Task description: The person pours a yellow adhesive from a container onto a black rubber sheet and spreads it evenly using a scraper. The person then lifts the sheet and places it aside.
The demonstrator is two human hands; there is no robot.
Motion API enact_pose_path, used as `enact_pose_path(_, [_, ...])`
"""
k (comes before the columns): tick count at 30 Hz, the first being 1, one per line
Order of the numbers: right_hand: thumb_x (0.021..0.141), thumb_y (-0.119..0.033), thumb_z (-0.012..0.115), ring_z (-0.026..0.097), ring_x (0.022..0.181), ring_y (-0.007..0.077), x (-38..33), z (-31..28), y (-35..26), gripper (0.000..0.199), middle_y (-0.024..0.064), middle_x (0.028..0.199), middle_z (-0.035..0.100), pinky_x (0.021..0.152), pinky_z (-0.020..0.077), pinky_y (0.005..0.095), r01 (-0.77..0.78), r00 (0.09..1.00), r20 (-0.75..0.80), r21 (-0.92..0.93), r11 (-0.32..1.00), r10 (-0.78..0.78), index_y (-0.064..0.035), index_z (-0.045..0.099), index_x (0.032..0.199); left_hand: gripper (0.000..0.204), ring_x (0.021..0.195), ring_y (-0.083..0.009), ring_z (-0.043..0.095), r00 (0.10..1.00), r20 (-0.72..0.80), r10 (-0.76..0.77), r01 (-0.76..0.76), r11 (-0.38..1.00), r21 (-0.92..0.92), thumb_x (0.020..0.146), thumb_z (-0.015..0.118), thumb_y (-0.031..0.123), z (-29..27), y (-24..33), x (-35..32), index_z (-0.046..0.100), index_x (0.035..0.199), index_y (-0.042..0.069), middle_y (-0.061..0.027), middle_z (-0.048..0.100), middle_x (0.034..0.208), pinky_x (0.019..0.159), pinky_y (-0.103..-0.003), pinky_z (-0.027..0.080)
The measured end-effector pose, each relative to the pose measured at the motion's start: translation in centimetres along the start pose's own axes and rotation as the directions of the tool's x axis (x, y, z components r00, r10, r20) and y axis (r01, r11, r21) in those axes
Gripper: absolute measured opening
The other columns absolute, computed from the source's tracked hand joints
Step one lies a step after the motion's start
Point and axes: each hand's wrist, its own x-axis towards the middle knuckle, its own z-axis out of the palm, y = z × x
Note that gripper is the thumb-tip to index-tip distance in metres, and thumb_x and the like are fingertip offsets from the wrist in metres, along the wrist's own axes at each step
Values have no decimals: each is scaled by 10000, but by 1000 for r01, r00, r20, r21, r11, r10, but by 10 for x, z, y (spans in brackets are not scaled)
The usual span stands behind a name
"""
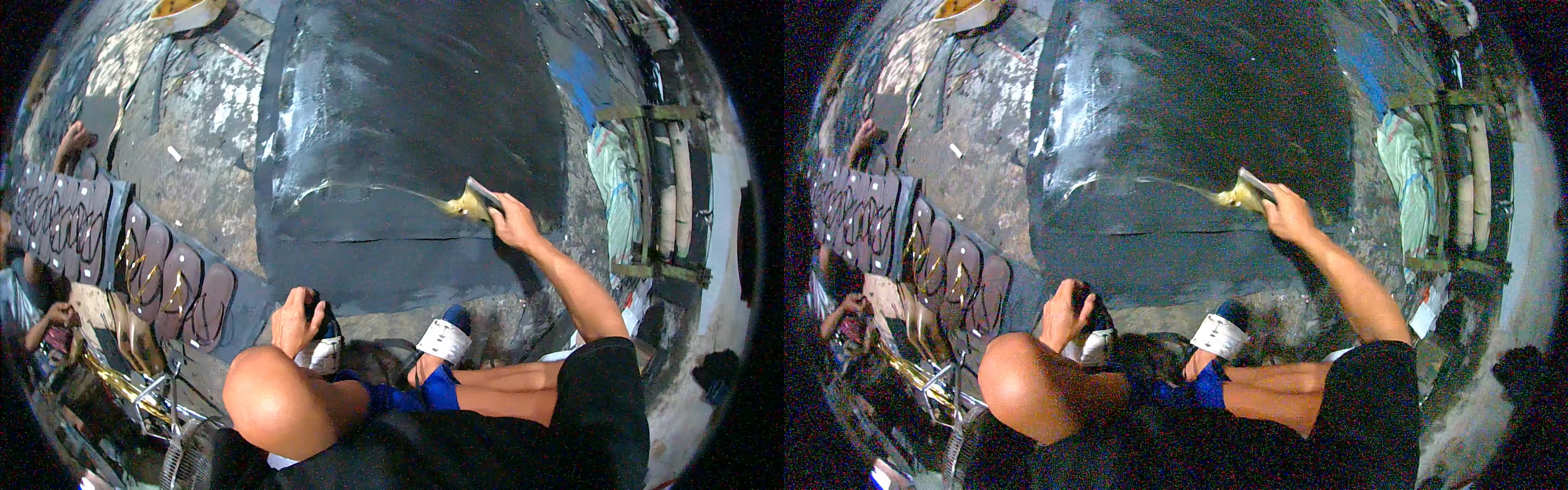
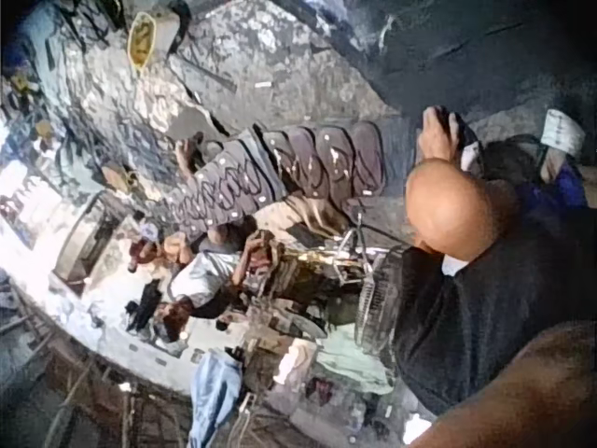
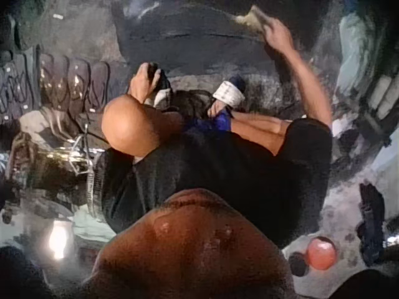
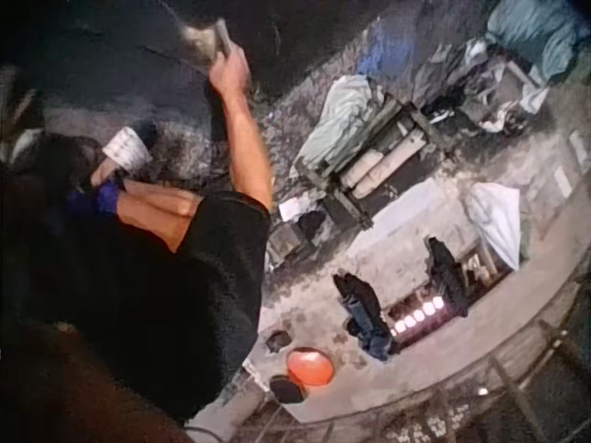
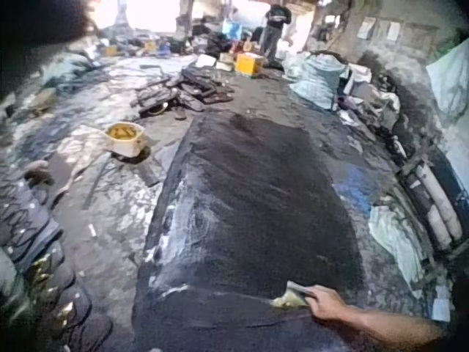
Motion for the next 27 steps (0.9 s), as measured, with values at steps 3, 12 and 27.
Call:
enact_pose_path(3, [908, -215, 533, 619, 996, 389, 43, 38, -76, 420, 199, 1079, 619, 866, 517, 488, 57, 995, -74, -39, 998, -60, -100, 533, 1312, 320, 829, -400, 646, 1000, -21, -4, 4, 999, 36, 877, 695, 292, 1, -1, -4, 553, 1046, 61, -154, 624, 996, 686, -459, 525])
enact_pose_path(12, [782, -123, 627, 651, 886, 324, 82, 108, -299, 445, 105, 976, 628, 697, 545, 459, 576, 815, 70, -207, 791, -576, -99, 569, 1223, 264, 840, -370, 655, 995, -47, 85, -91, 983, -159, 872, 693, 274, 1, 5, -19, 580, 1009, 79, -133, 633, 945, 695, -454, 534])
enact_pose_path(27, [876, -149, 552, 639, 1069, 253, 100, 97, -264, 247, 25, 1106, 676, 970, 433, 537, 860, 509, 414, -272, 431, -755, -180, 672, 1089, 284, 715, -314, 673, 992, -30, 122, -126, 973, -194, 812, 770, 303, -1, -16, -38, 619, 856, 66, -127, 664, 843, 626, -393, 539])
